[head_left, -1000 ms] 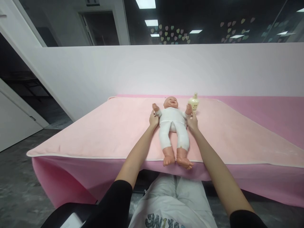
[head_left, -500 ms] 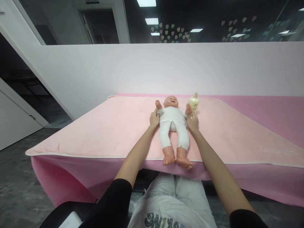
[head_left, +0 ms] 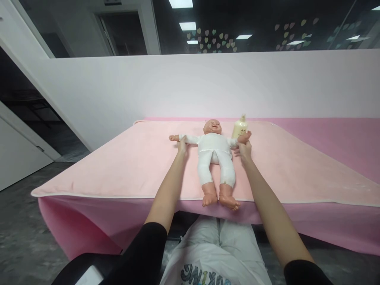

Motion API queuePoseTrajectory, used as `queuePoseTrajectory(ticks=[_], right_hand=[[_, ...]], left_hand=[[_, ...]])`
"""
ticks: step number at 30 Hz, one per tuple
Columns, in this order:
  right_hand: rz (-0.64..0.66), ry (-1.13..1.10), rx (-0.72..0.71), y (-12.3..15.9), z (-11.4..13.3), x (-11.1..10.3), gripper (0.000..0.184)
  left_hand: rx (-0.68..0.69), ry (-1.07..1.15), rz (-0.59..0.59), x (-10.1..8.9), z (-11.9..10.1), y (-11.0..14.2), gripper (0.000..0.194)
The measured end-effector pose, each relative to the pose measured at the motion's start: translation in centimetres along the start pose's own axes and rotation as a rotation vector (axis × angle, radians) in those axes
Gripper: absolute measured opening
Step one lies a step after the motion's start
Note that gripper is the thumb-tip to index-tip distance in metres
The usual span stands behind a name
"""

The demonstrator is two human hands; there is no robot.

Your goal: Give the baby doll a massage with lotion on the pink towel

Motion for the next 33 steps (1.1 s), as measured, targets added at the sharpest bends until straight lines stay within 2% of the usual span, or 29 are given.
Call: queuePoseTrajectory(ticks=[4,6,8,16,21,25,28,30,32,33], right_hand=[[-0.153,-0.241,0.044,-0.3,0.6,-2.0,0.042],[-0.224,-0.331,0.103,-0.7,0.0,-3.0,0.033],[-0.242,-0.347,0.172,-1.1,-0.6,-3.7,0.025],[-0.270,-0.398,0.251,-0.6,-0.5,-3.9,0.019],[-0.281,-0.419,0.257,-0.5,-0.6,-3.8,0.028],[-0.225,-0.393,0.197,-0.8,-0.5,-3.4,0.038],[-0.077,-0.259,0.096,-0.7,-0.3,-2.1,0.055],[0.049,-0.119,0.086,-0.6,-0.7,-0.8,0.063],[0.157,0.017,0.068,-0.5,-1.5,0.6,0.064],[0.187,0.067,0.010,-0.6,-1.7,1.1,0.063]], left_hand=[[-0.056,0.151,-0.139,-2.3,-1.0,-0.7,0.014],[-0.027,0.159,-0.200,-3.0,-1.5,-0.6,0.014],[0.007,0.157,-0.233,-3.3,-1.8,-0.5,0.014],[0.119,0.146,-0.250,-3.2,-1.6,-0.7,0.020],[0.107,0.098,-0.250,-3.2,-1.4,-0.9,0.021],[0.037,0.028,-0.146,-2.5,-1.3,-0.8,0.020],[0.007,-0.008,0.014,-1.2,-0.8,-0.5,0.050],[0.037,-0.073,0.138,0.0,-0.3,-0.2,0.067],[0.080,-0.190,0.262,1.1,0.4,0.2,0.069],[0.104,-0.257,0.315,1.6,0.8,0.3,0.066]])
Point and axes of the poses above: each hand's wrist, its own y-axis away from the middle knuckle, its own x-axis out of the palm, z = x × y, the point moved 5 cm from there along -y, towards the middle knuckle, and after that the axes turned 5 degrees about z, right-handed, at the moved point
